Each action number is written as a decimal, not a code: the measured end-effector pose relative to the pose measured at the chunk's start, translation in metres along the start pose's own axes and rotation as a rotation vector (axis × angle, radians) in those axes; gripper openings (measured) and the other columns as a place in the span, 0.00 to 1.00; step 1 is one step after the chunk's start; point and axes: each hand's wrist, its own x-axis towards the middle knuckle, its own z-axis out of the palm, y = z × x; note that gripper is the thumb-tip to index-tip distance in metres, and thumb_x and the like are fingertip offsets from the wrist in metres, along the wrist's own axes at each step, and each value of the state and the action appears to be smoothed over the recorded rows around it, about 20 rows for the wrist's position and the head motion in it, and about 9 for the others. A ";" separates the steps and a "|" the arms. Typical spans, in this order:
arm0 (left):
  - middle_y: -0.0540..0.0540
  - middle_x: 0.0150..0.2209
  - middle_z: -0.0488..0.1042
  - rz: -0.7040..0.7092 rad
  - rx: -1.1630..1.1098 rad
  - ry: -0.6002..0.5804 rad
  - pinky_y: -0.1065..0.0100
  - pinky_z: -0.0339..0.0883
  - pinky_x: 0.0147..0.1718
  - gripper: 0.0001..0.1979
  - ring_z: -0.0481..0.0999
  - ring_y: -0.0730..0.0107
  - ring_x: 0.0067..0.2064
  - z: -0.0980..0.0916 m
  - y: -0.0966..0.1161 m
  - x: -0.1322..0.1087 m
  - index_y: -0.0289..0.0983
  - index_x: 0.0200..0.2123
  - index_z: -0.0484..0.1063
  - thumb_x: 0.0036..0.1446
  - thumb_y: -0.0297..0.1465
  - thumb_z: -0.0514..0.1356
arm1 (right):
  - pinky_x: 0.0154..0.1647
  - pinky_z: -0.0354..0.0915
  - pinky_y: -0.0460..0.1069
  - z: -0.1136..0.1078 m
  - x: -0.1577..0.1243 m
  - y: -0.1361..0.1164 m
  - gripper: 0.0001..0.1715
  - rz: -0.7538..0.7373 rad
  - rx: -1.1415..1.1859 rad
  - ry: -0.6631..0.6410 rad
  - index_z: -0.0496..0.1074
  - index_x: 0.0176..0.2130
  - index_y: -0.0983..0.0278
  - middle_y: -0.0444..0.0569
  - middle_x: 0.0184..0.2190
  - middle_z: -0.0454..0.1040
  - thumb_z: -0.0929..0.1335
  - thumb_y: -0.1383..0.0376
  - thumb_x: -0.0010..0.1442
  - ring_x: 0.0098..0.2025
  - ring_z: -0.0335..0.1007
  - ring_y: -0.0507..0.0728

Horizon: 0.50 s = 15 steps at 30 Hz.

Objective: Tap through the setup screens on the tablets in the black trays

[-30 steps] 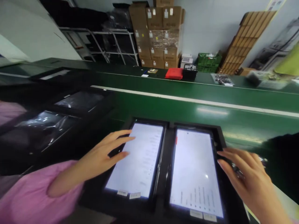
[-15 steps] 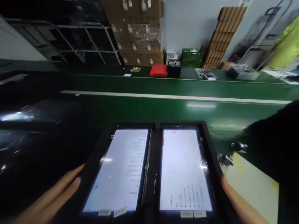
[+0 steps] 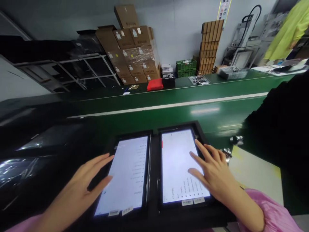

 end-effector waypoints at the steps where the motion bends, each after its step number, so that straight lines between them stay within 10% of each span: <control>1: 0.44 0.60 0.74 0.068 -0.003 0.038 0.74 0.73 0.19 0.23 0.79 0.51 0.55 0.006 0.003 -0.001 0.51 0.62 0.72 0.70 0.49 0.52 | 0.39 0.77 0.60 -0.001 0.003 -0.003 0.31 -0.036 0.026 0.015 0.79 0.55 0.53 0.54 0.63 0.70 0.53 0.48 0.77 0.52 0.73 0.66; 8: 0.44 0.54 0.78 0.513 0.128 0.111 0.64 0.80 0.46 0.17 0.80 0.60 0.51 0.006 0.027 0.005 0.44 0.57 0.73 0.74 0.41 0.51 | 0.40 0.77 0.54 -0.014 0.009 0.007 0.28 0.064 0.184 0.109 0.80 0.50 0.57 0.53 0.54 0.76 0.55 0.56 0.78 0.48 0.75 0.60; 15: 0.40 0.53 0.78 0.716 0.125 0.042 0.59 0.72 0.55 0.15 0.78 0.61 0.53 0.004 0.061 0.030 0.37 0.55 0.72 0.76 0.33 0.49 | 0.40 0.77 0.57 -0.012 0.034 -0.027 0.28 -0.323 0.282 -0.051 0.78 0.55 0.53 0.52 0.61 0.72 0.53 0.56 0.78 0.50 0.75 0.61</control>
